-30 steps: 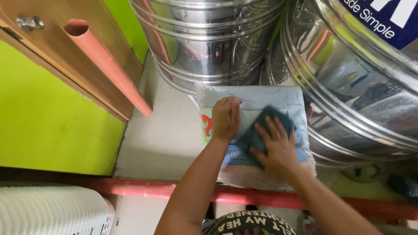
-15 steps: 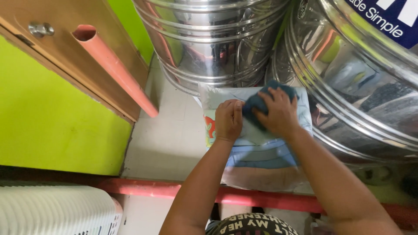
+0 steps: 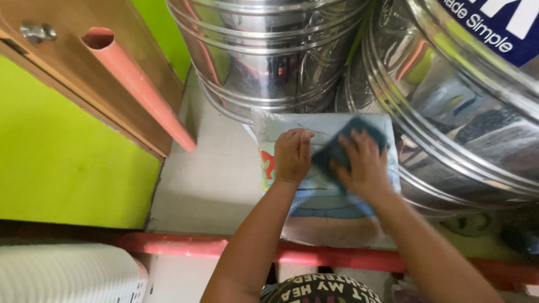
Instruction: The person wipes the plastic packaging of a folded laundry item with a cloth, then lifts and moves the item.
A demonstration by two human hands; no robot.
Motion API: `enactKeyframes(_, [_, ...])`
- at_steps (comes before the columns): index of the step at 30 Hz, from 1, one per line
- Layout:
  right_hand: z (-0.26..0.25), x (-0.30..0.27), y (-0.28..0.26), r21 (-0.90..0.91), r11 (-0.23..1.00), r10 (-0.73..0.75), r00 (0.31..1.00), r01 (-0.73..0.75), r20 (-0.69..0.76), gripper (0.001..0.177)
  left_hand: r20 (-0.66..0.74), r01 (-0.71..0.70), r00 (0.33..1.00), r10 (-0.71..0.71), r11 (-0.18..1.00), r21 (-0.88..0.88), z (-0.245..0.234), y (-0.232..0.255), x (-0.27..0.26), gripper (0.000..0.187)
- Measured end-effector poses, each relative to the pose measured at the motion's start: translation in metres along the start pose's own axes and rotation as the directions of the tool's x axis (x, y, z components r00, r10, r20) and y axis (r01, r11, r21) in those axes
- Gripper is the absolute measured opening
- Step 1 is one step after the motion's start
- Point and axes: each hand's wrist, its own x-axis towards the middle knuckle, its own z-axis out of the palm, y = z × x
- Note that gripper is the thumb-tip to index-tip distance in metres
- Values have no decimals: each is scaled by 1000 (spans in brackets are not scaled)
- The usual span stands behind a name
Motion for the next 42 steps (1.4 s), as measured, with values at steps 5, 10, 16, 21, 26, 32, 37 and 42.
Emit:
enactKeyframes(5, [-1, -126, -15, 31, 982, -190, 979, 188, 74, 83, 138, 107, 985, -100, 993, -43, -10, 15, 5, 47])
enactKeyframes(10, [-2, -102, -4, 50, 984, -174, 983, 172, 57, 90, 101, 39, 994, -40, 999, 9, -3, 3, 0, 42])
enactKeyframes(16, [17, 35, 39, 50, 999, 3, 998, 1, -65, 76, 52, -5, 999, 4, 1000, 28, -1, -2, -2, 35])
enactKeyframes(21, [23, 127, 83, 64, 958, 274, 956, -281, 106, 76, 28, 12, 1000, -13, 999, 41, 3, -7, -4, 33])
enactKeyframes(26, [25, 107, 83, 98, 968, 232, 973, -229, -20, 86, 59, 25, 998, -25, 1000, 6, -1, -1, -1, 38])
enactKeyframes(32, [-13, -16, 36, 68, 992, 114, 991, -109, -72, 78, 66, 18, 998, -21, 999, 50, 3, -2, -1, 33])
enactKeyframes(37, [0, -125, 21, 16, 1000, 24, 996, -22, -84, 86, 80, -19, 997, 14, 998, 63, 3, -1, 1, 34])
enactKeyframes(42, [-11, -139, 16, 118, 993, 21, 998, -27, 58, 83, 199, 108, 974, -111, 994, 27, -8, 16, 6, 48])
